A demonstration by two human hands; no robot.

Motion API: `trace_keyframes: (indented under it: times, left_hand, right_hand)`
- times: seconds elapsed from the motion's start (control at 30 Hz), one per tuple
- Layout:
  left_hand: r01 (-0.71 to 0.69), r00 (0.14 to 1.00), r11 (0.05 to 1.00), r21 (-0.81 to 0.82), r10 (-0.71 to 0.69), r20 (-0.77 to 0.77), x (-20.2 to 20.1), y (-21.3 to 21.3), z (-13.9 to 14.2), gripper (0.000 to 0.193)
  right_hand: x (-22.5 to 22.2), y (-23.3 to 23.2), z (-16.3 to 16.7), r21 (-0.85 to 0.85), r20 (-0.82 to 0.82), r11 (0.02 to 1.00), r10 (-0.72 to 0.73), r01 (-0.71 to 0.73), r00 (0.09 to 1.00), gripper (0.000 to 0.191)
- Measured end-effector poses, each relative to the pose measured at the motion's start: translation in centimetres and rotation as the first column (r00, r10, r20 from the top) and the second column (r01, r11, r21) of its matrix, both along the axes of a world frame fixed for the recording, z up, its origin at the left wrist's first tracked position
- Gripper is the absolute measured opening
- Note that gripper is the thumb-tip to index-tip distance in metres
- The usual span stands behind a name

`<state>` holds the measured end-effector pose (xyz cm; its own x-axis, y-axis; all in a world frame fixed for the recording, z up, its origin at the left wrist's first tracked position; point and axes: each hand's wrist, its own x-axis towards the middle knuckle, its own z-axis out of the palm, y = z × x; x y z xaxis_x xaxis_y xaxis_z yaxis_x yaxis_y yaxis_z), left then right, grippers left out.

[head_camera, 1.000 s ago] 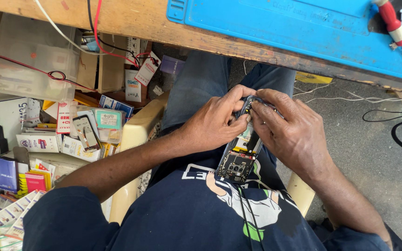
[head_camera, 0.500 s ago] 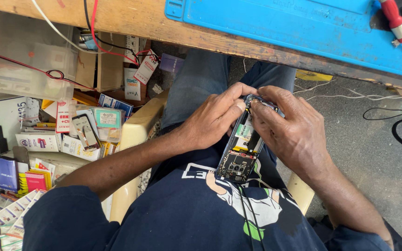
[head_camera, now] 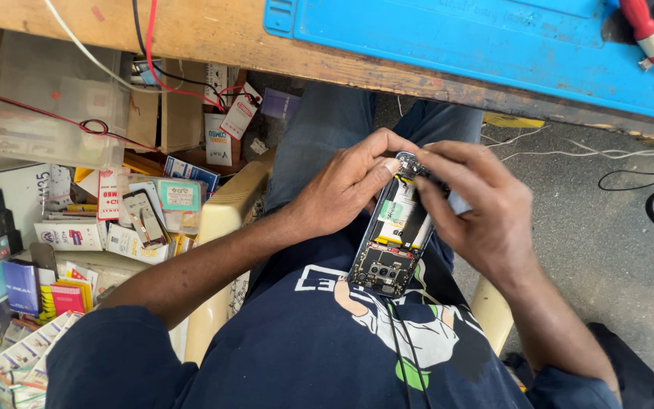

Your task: The person cleans the internal components of a disassembled smartphone with a cloth, then uses a screwdriver to remove screws and detach the battery. The person then removes the battery and inspects the phone's interior.

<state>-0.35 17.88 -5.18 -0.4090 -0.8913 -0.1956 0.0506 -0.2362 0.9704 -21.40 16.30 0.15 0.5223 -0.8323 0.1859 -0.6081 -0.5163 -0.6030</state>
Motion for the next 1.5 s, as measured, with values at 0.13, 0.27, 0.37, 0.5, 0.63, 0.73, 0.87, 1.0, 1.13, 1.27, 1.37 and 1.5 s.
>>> trace_keyframes:
  times: [0.13, 0.27, 0.37, 0.5, 0.63, 0.73, 0.87, 1.0, 1.13, 1.27, 1.37, 1.5]
  left_hand:
    - [0.007, 0.998, 0.999, 0.037, -0.004, -0.059, 0.1, -0.1, 0.2, 0.03]
    - [0.022, 0.998, 0.999, 0.034, -0.021, -0.054, 0.0, 0.0, 0.3, 0.031]
    - [0.027, 0.998, 0.999, 0.046, -0.025, -0.05, -0.1, 0.0, 0.2, 0.032]
    - [0.029, 0.999, 0.998, 0.055, -0.028, -0.02, 0.0, 0.1, 0.0, 0.033]
    - [0.032, 0.999, 0.998, 0.05, -0.03, -0.023, 0.0, 0.1, 0.0, 0.033]
    - [0.036, 0.999, 0.998, 0.055, -0.034, -0.034, 0.0, 0.0, 0.0, 0.033]
    - [0.036, 0.998, 0.997, 0.073, -0.032, -0.057, -0.1, 0.1, 0.0, 0.032]
    - [0.041, 0.998, 0.997, 0.061, -0.038, -0.048, -0.1, 0.0, -0.1, 0.032]
    - [0.06, 0.998, 0.996, 0.06, -0.059, -0.02, 0.1, -0.1, -0.2, 0.033]
    - [0.074, 0.996, 0.996, 0.047, -0.072, -0.048, 0.2, -0.2, -0.2, 0.033]
    - [0.088, 0.995, 0.995, 0.051, -0.085, -0.053, 0.3, -0.3, -0.3, 0.034]
    - [0.106, 0.994, 0.994, 0.027, -0.105, -0.009, 0.6, -0.4, -0.3, 0.036]
  right_hand:
    - [-1.3, 0.0, -0.3, 0.051, 0.092, 0.995, -0.093, 0.088, 0.991, 0.028]
    - [-2.0, 0.2, -0.6, 0.089, 0.083, 0.991, -0.107, 0.1, 0.991, 0.026]
    - [-2.1, 0.2, -0.8, 0.066, 0.053, 0.993, -0.104, 0.101, 0.993, 0.024]
    - [-2.0, 0.2, -0.8, 0.064, 0.066, 0.993, -0.106, 0.102, 0.992, 0.023]
    - [-1.7, 0.3, -0.7, 0.004, 0.046, 0.996, -0.09, 0.09, 0.995, 0.022]
    - [-1.6, 0.4, -0.7, -0.068, 0.007, 0.995, -0.068, 0.068, 0.998, 0.022]
    - [-1.6, 0.5, -0.6, -0.144, -0.056, 0.989, -0.023, 0.015, 0.998, 0.023]
    - [-1.7, 0.3, -0.5, -0.223, -0.16, 0.972, 0.037, -0.073, 0.986, 0.024]
    - [-1.6, 0.2, -0.4, -0.204, -0.175, 0.975, 0.048, -0.084, 0.983, 0.023]
    - [-1.4, 0.2, -0.4, -0.164, -0.155, 0.985, 0.027, -0.052, 0.988, 0.022]
    - [-1.2, 0.4, -0.5, -0.148, -0.13, 0.989, 0.011, -0.03, 0.991, 0.021]
    - [-1.1, 0.7, -0.3, -0.07, -0.122, 0.997, -0.027, 0.018, 0.992, 0.02]
